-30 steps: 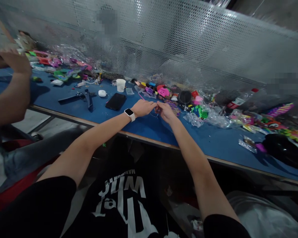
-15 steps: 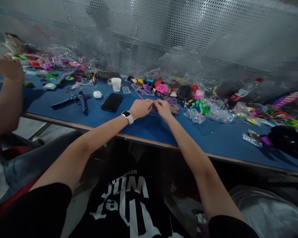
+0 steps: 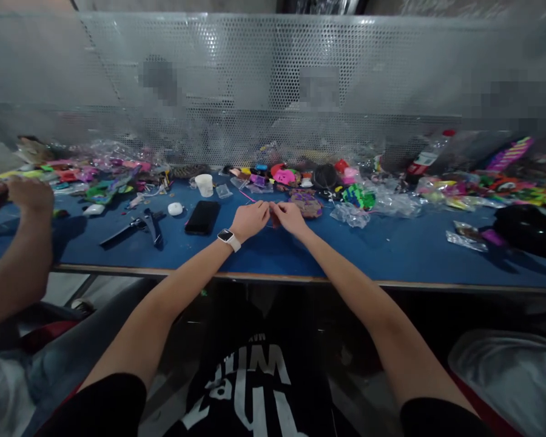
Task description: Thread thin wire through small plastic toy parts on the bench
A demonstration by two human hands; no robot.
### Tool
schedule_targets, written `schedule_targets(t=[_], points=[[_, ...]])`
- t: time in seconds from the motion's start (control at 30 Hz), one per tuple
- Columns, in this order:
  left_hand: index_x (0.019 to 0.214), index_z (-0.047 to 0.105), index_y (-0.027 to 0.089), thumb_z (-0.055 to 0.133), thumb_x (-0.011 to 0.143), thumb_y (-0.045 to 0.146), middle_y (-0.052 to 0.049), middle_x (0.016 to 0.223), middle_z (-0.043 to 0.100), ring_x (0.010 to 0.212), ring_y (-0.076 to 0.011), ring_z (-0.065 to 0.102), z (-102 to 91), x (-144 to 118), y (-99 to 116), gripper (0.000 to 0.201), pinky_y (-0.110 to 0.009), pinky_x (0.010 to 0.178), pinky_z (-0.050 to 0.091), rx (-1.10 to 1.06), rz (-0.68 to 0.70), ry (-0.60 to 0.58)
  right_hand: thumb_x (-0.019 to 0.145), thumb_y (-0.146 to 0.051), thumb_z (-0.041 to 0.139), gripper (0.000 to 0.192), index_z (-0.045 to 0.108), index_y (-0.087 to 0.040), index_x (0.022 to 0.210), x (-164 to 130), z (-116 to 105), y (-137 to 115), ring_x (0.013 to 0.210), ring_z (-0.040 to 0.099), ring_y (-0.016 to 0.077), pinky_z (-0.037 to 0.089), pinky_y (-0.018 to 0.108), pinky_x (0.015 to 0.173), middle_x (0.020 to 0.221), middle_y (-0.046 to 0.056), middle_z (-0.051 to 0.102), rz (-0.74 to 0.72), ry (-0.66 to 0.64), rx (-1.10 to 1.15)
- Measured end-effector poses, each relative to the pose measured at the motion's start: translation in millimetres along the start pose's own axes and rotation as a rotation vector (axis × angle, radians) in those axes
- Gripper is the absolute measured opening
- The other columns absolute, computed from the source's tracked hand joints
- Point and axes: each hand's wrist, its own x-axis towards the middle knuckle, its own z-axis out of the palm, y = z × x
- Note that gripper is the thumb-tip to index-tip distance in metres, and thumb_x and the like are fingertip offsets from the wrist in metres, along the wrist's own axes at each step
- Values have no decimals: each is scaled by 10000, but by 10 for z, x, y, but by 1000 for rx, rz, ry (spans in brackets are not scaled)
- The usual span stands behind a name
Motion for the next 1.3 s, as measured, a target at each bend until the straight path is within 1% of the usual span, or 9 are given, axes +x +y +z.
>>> schedule_targets(t=[0.13,0.23,0.33,0.4,0.5,0.73,0.93,1.13,1.3], points=[[1202,801,183,500,1225,213,-158,1142,886,1051,-295,841,44,84,-37,304,-364,844,515,-92,-55,-14,948,-823,858,566,677,-291,883,-3,-57,7,544,690,221,500,371,575,782,15,775,-198,153,-158],[1112,800,178,534,1198,198,-153,1086,886,1021,-283,834,71,125,-47,280,-347,862,522,-158,-70,1,1017,-527,841,323,662,-294,884,12,-71,10,664,743,255,568,391,710,817,39,808,-269,158,-351],[1117,801,182,557,1170,178,-156,1093,887,1012,-286,836,87,129,-53,250,-345,867,538,-178,-68,9,963,-235,800,59,753,-271,955,20,-59,19,807,792,291,611,429,859,1011,85,898,-329,130,-556],[1170,801,177,562,1170,171,-168,1123,887,1024,-295,842,89,122,-56,238,-352,884,552,-165,-41,-3,962,-174,760,150,833,-262,1059,25,-52,42,871,810,306,629,450,894,1151,102,922,-364,121,-642],[1213,792,162,547,1189,174,-185,1152,881,1047,-304,842,84,111,-59,246,-359,919,564,-138,-18,-16,998,-170,726,227,900,-265,1110,38,-61,92,994,833,326,652,457,906,1231,111,918,-420,138,-680],[1271,786,146,510,1219,174,-187,1228,880,1126,-299,838,80,117,-81,283,-356,966,559,-108,9,-4,1115,-233,661,243,902,-259,1136,77,-70,145,1209,830,358,653,475,995,1389,139,879,-427,105,-654],[1297,785,163,470,1252,213,-189,1271,873,1134,-293,838,42,114,-70,322,-345,877,539,-70,9,-10,1033,-198,638,181,754,-256,1159,109,-40,153,1114,836,384,634,520,1043,1149,147,899,-347,91,-525],[1350,776,159,408,1293,259,-185,1325,867,1181,-304,842,-3,107,-52,385,-352,870,531,-39,14,-41,805,-193,634,480,572,-274,1274,155,-45,211,942,791,297,623,471,997,934,28,817,-375,10,-242],[1385,774,160,393,1305,275,-170,1375,858,1253,-311,833,-8,102,-46,406,-358,920,555,-12,-2,-83,792,-278,781,544,607,-275,1308,177,-98,279,909,764,279,612,450,973,914,-3,793,-423,-41,-201]])
